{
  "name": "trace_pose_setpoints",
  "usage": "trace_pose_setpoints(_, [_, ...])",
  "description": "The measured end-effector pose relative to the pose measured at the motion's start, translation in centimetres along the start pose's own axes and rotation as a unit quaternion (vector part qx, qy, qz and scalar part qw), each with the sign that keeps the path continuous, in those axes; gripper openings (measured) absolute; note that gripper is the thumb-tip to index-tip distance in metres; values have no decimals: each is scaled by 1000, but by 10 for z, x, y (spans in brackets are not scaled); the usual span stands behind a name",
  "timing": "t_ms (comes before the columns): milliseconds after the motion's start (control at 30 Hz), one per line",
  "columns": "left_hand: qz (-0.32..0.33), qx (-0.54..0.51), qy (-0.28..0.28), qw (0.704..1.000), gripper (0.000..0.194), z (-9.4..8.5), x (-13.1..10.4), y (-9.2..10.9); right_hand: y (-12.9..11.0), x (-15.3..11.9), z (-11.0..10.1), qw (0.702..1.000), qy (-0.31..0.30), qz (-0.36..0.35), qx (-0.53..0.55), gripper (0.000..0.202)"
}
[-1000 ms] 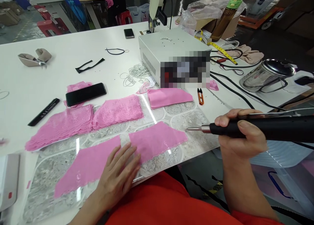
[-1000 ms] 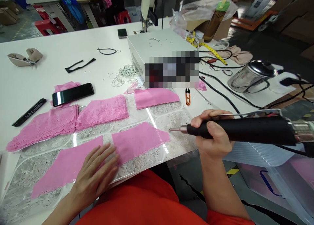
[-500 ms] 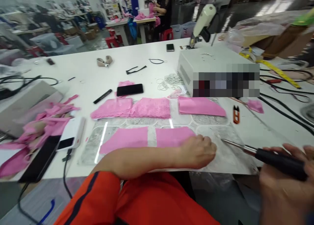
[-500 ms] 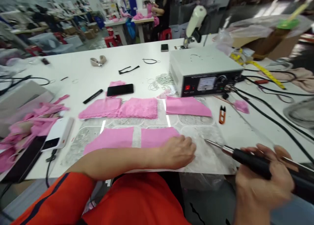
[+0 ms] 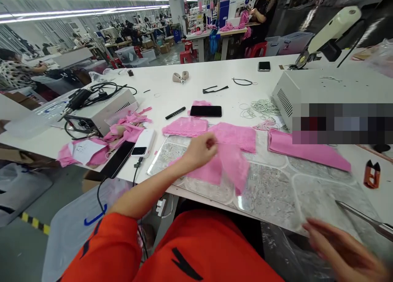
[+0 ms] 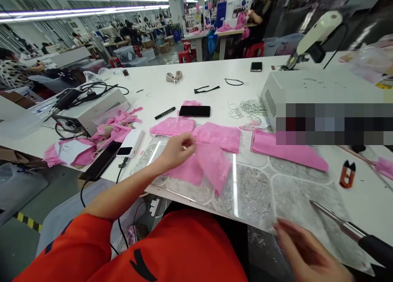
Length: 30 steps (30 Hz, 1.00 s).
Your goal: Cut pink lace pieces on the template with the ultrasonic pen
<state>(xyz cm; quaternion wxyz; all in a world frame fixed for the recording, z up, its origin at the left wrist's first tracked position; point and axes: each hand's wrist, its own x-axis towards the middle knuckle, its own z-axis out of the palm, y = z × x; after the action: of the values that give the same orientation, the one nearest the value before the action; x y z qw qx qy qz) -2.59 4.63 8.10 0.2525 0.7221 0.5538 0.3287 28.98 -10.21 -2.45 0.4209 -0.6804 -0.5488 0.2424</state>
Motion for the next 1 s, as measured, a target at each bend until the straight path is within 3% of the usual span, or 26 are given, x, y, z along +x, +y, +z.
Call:
trace_pose_setpoints(67, [-37,4,36,999,5,-20,-23,-29,-25,8,25,998,-49,-31,12,22])
trace_pose_setpoints(167, [-90,24,82,992,5,-35,-57,-64,-63,25,63,976,-137,-170,-7,22])
trace_pose_setpoints(233, [-113,43,107,987,6,-38,-76,-80,-82,35,83,955,-154,-251,-36,21])
trace_pose_setpoints(367, [-124,82,139,979,7,-35,-98,-95,-94,42,108,914,-171,-359,-80,21])
trace_pose_setpoints(600, [-107,146,150,972,9,-27,-115,-102,-94,48,124,877,-173,-436,-106,18])
trace_pose_setpoints(700, [-83,159,139,974,8,-32,-121,-104,-95,51,123,867,-175,-453,-108,18])
trace_pose_setpoints(767, [-53,161,126,978,18,-39,-125,-108,-94,53,122,864,-177,-457,-111,19])
trace_pose_setpoints(867, [43,177,73,981,26,-54,-128,-121,-90,56,124,861,-178,-463,-109,19])
trace_pose_setpoints(1000, [139,199,10,970,15,-67,-123,-139,-91,61,128,858,-202,-461,-105,21])
